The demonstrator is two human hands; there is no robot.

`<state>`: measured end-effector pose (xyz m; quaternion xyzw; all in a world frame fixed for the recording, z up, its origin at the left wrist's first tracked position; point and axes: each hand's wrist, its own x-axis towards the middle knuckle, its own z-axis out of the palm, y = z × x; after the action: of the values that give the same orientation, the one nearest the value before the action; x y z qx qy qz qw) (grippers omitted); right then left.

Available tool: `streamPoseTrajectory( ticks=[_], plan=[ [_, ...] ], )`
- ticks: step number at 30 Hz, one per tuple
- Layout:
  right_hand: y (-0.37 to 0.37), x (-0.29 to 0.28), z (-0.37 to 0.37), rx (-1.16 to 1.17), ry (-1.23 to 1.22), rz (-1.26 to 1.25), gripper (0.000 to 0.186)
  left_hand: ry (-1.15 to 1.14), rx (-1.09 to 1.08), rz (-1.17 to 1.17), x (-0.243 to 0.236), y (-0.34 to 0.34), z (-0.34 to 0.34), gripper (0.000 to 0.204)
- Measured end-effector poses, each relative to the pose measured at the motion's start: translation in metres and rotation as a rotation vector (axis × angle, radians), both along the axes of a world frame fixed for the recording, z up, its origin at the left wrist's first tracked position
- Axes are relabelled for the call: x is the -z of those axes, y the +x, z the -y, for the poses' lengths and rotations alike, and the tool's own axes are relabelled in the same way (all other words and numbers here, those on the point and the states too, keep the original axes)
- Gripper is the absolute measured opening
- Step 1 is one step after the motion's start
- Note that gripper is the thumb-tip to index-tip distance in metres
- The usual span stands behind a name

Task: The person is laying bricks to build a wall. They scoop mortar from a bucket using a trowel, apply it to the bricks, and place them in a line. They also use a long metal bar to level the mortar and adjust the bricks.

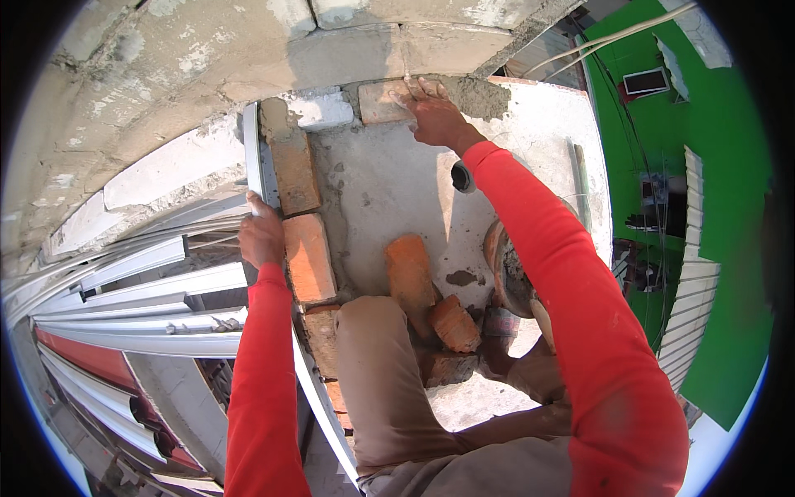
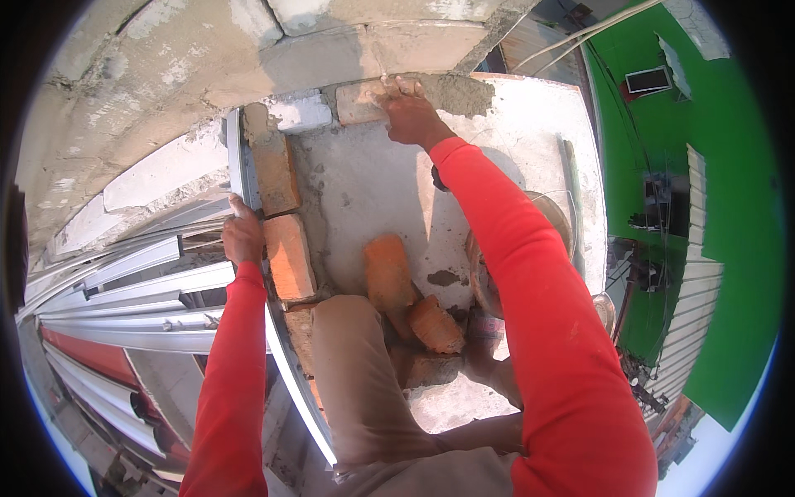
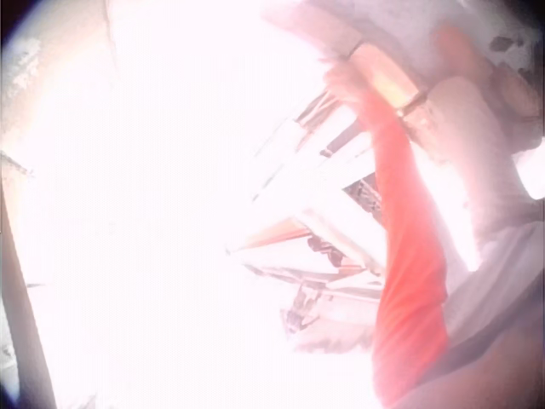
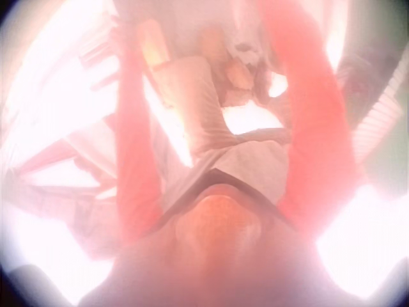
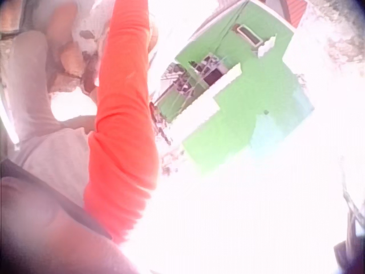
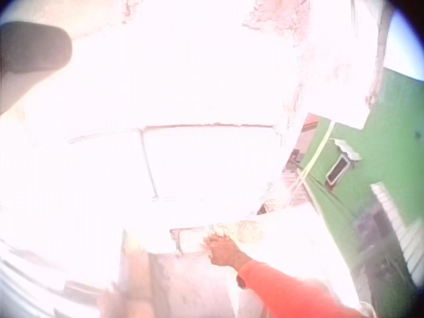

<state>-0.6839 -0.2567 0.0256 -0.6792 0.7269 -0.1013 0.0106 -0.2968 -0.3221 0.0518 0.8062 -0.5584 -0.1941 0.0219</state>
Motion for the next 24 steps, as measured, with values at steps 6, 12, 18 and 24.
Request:
streamPoseTrajectory(
  ticks=[6,12,18,24],
  plan=[
    [-0.040,-0.154,-0.130,0.054,0.110,0.277,0.036,-0.031,0.000,-0.072,0.009,0.005,-0.001,0.110],
    [-0.018,-0.231,-0.343,0.325,0.827,0.352,0.045,-0.001,0.019,-0.056,0.022,0.011,0.006,0.112],
    [0.048,-0.144,-0.389,0.374,0.979,0.223,0.044,-0.042,0.170,-0.043,0.037,0.026,0.015,0.110],
    [0.001,-0.219,-0.431,0.311,0.684,-0.140,0.016,-0.069,0.158,-0.034,0.036,0.024,0.012,0.108]
  ],
)
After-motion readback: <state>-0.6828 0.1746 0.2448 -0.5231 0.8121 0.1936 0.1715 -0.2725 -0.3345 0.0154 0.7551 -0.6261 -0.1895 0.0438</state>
